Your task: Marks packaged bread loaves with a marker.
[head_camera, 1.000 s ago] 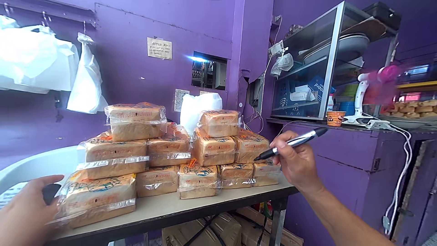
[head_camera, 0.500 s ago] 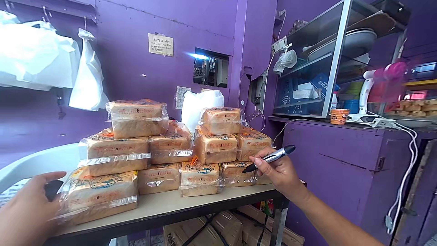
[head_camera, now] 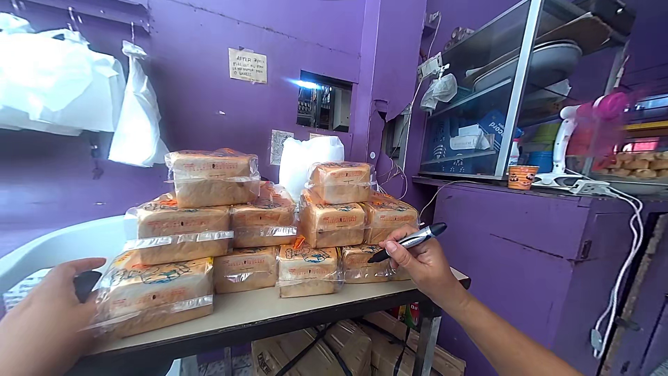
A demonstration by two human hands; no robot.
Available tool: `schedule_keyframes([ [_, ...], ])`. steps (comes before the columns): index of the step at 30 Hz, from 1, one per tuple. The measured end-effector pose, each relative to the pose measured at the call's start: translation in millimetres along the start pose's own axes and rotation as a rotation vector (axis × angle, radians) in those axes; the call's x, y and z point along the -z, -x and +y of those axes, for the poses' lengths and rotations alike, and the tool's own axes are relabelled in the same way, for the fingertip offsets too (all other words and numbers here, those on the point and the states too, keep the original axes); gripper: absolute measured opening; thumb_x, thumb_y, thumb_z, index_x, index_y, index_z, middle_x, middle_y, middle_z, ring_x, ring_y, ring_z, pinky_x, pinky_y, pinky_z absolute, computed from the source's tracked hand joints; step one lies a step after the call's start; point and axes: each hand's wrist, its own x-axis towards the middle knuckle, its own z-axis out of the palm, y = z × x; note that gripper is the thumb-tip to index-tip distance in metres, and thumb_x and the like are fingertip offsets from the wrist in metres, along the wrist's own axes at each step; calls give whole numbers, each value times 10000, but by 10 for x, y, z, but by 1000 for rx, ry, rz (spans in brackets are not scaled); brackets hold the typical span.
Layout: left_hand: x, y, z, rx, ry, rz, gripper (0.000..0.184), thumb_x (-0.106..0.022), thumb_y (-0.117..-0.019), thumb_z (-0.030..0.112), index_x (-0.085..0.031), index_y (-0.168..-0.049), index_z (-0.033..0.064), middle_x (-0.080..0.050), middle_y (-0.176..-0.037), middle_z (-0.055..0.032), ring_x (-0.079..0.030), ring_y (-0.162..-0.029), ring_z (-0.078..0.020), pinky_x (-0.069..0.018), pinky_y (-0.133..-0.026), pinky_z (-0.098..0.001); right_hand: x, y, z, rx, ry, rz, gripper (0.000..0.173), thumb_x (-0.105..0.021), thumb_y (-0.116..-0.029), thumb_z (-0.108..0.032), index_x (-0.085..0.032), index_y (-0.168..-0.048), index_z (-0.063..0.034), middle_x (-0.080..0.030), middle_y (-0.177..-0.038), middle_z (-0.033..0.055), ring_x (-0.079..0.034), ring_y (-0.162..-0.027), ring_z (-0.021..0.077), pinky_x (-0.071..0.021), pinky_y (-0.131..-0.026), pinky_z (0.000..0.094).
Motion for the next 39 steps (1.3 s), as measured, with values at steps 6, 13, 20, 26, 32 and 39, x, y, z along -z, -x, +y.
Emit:
schedule_keyframes([
  [6,-6,-4,14,7,-15,14,492,-626,-916,-62,-478,-1381,-121,-540,-1284,-401,-537,-1195,-560,-385,-997,-706,-29,5,1,0,1,9,140,-623,-1003,-261,-669,-940,-145,-647,-793,-80,-590,-615,-19,-532,-573,137],
  [13,-13,-12,15,0,-16,19,485,-623,-926,-55,-481,-1386,-116,-538,-1285,-405,-539,-1193,-565,-385,-994,-715,-62,11,2,34,83,-5,158,-611,-1009,-263,-657,-947,-125,-623,-741,-77,-575,-597,-23,-515,-558,133],
  [20,-2,-16,8,12,-10,11,494,-630,-930,-33,-477,-1393,-109,-548,-1268,-403,-537,-1186,-575,-386,-976,-735,-87,7,10,44,104,31,182,-605,-1016,-285,-662,-947,-127,-622,-741,-75,-570,-589,-19,-513,-545,140],
  [26,-7,-16,31,38,-10,6,509,-634,-932,-46,-470,-1410,-104,-535,-1293,-409,-532,-1201,-572,-376,-989,-734,-65,-7,-19,55,114,21,179,-602,-1017,-275,-656,-939,-123,-619,-752,-78,-573,-600,-25,-517,-554,133],
  [32,-5,-15,29,45,-10,2,513,-629,-933,-52,-466,-1417,-99,-535,-1294,-407,-533,-1201,-571,-378,-986,-732,-85,-8,-19,65,137,3,183,-599,-1013,-274,-651,-937,-116,-616,-736,-77,-563,-599,-34,-501,-554,125],
  [39,5,-8,65,43,-21,3,488,-619,-950,-43,-467,-1409,-110,-529,-1305,-409,-522,-1218,-575,-366,-999,-734,-69,-20,-26,79,150,7,179,-600,-1010,-264,-655,-940,-108,-618,-748,-72,-570,-606,-31,-513,-560,129],
])
